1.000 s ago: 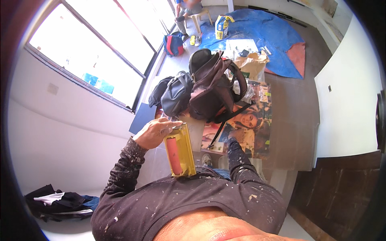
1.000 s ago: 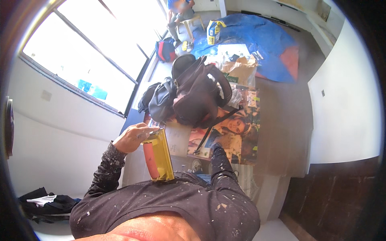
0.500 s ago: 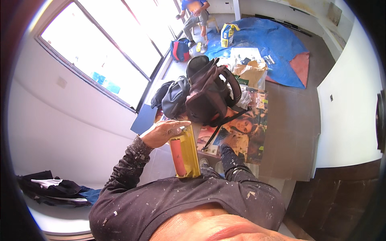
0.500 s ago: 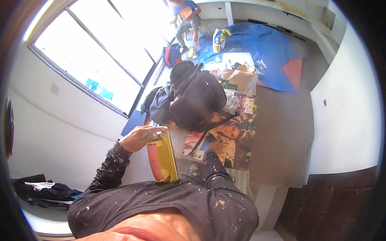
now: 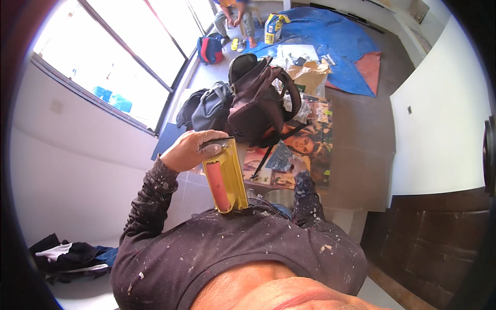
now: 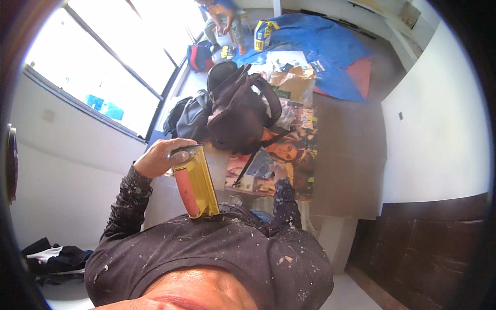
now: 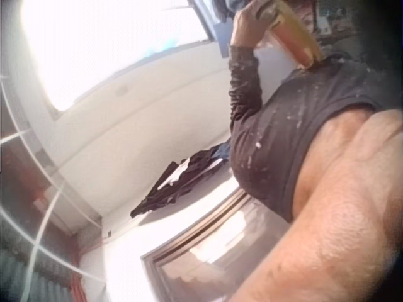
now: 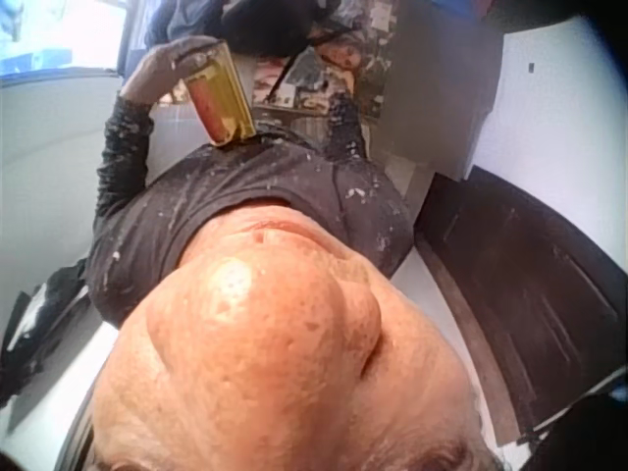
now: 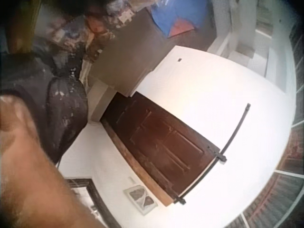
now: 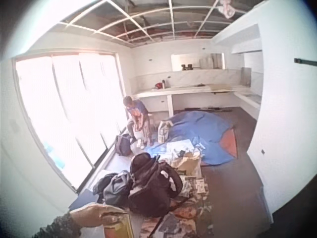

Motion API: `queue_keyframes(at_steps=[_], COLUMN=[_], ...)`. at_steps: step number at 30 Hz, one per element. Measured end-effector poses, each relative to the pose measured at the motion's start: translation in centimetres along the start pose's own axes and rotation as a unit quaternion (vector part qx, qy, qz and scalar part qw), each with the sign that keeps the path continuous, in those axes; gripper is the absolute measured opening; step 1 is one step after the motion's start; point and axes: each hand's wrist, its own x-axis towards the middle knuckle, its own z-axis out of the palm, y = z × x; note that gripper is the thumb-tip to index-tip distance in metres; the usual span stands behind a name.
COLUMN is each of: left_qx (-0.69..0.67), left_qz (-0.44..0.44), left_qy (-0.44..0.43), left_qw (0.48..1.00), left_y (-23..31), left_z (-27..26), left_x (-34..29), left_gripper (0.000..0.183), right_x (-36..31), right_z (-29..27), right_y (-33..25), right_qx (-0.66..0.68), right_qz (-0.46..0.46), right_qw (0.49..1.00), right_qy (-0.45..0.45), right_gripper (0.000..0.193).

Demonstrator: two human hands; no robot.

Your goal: The person attaches sandpaper to a yellow sanding block and sands the wall and window frame around a glass door. The person moves along the frame, sanding the top, sides, and lower sections of the wall and frame.

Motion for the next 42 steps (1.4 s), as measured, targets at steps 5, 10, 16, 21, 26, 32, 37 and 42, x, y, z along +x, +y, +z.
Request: queue_keyframes(at_steps=[5,10,16,21,26,32,37,42], left_qx=[0.000,-0.024,-0.244,-0.415,-0.507,-0.611,-0.559,-0.471], left_qz=[0.196,0.234,0.232,0.160,0.108,0.093,0.112,0.158], left_qy=[-0.041,-0.059,-0.133,-0.195,-0.150,-0.146,-0.158,-0.205], left_qw=[0.980,0.970,0.932,0.874,0.842,0.772,0.806,0.843], left_y=[0.9,1.1,3.6,3.3,4.4,2.5,1.6,1.1], left_z=[-0.3,-0.2,1.6,2.9,4.3,5.0,4.5,3.5], left_x=[5.6,5.8,8.4,9.6,8.0,6.8,6.8,7.3], left_gripper=[0.033,0.035,0.037,0.032,0.030,0.035,0.045,0.045], right_x=[-3.6,-13.5,-18.4,-21.5,-22.4,-24.1,-24.4,-24.4], right_z=[-12.2,1.7,7.4,16.4,19.7,23.1,24.9,26.9], right_y=[-5.6,-13.7,-24.5,-30.2,-29.8,-28.8,-29.7,-30.7], right_qx=[-0.132,0.231,0.293,0.274,0.220,0.158,0.030,-0.023], right_qz=[0.112,0.053,-0.125,-0.177,-0.214,-0.202,-0.269,-0.312], right_qw=[0.952,0.971,0.947,0.945,0.952,0.966,0.963,0.950], right_qy=[0.254,-0.006,0.040,-0.006,0.012,-0.018,0.021,0.005], right_gripper=[0.018,0.020,0.018,0.019,0.030,0.038,0.041,0.045])
